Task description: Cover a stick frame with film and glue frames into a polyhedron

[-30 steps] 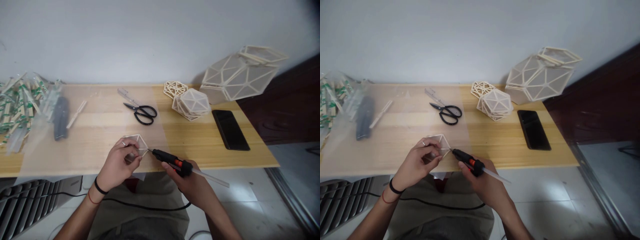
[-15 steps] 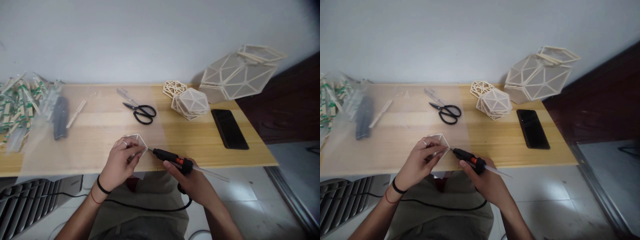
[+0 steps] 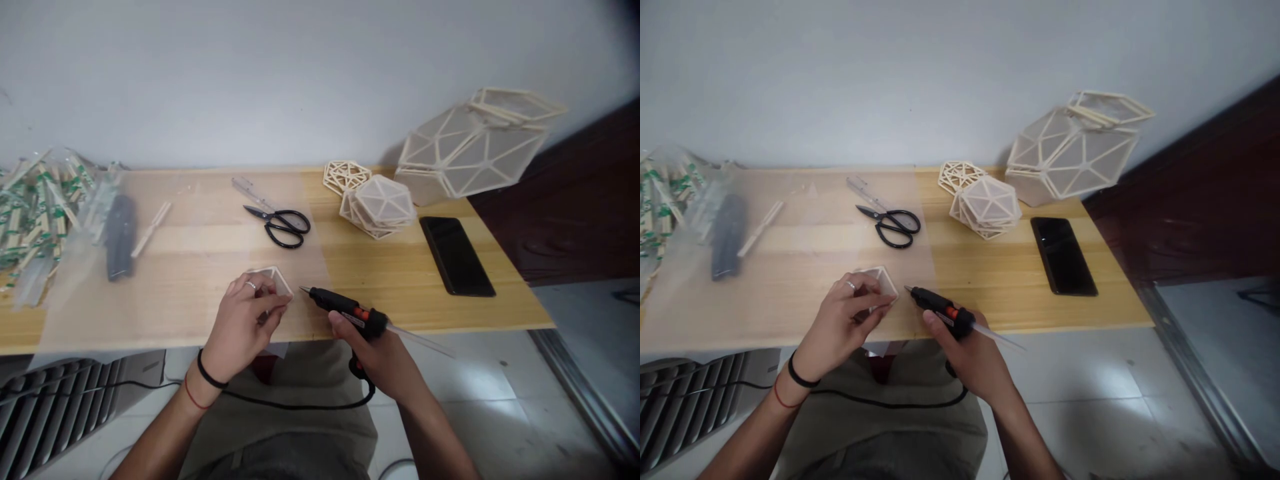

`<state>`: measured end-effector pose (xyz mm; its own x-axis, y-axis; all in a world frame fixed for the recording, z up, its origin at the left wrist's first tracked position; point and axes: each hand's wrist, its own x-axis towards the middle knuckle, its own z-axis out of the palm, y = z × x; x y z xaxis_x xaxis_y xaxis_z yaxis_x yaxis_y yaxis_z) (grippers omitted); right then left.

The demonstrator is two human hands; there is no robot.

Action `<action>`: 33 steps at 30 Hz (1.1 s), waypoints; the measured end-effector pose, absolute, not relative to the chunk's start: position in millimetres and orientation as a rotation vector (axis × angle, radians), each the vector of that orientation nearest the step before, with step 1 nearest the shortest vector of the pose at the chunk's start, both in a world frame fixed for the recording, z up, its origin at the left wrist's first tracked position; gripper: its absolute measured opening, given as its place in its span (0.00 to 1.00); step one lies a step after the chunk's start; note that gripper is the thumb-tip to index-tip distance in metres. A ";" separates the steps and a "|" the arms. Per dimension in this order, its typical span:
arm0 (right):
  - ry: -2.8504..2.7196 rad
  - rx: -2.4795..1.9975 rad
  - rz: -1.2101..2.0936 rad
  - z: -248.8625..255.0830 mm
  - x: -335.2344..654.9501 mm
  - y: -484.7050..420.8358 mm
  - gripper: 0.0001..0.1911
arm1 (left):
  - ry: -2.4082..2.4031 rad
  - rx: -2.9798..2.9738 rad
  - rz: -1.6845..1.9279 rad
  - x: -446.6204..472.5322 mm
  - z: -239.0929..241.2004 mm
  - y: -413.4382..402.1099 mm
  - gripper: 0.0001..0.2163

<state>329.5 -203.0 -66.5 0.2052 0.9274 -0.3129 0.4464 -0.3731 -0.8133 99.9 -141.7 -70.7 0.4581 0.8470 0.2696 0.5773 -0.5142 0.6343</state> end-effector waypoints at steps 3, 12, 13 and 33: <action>-1.268 -1.927 1.086 -67.3 329.0 -202.5 0.26 | 1.216 2.261 0.785 101.2 -70.9 -142.3 0.08; -1.196 -1.943 1.110 -69.8 327.4 -204.7 0.28 | 1.215 2.219 0.824 101.9 -67.1 -145.5 0.07; -1.204 -1.925 1.106 -70.8 327.8 -204.6 0.27 | 1.221 2.211 0.825 100.9 -66.4 -146.9 0.07; -1.231 -1.872 1.085 -73.0 328.8 -204.0 0.26 | 1.294 2.310 0.773 81.1 -46.7 -170.5 0.07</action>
<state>328.8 -204.0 -73.0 0.2204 0.9319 -0.2880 0.4028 -0.3558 -0.8433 81.1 -170.5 -46.7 0.4241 0.8622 0.2770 0.6527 -0.5030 0.5666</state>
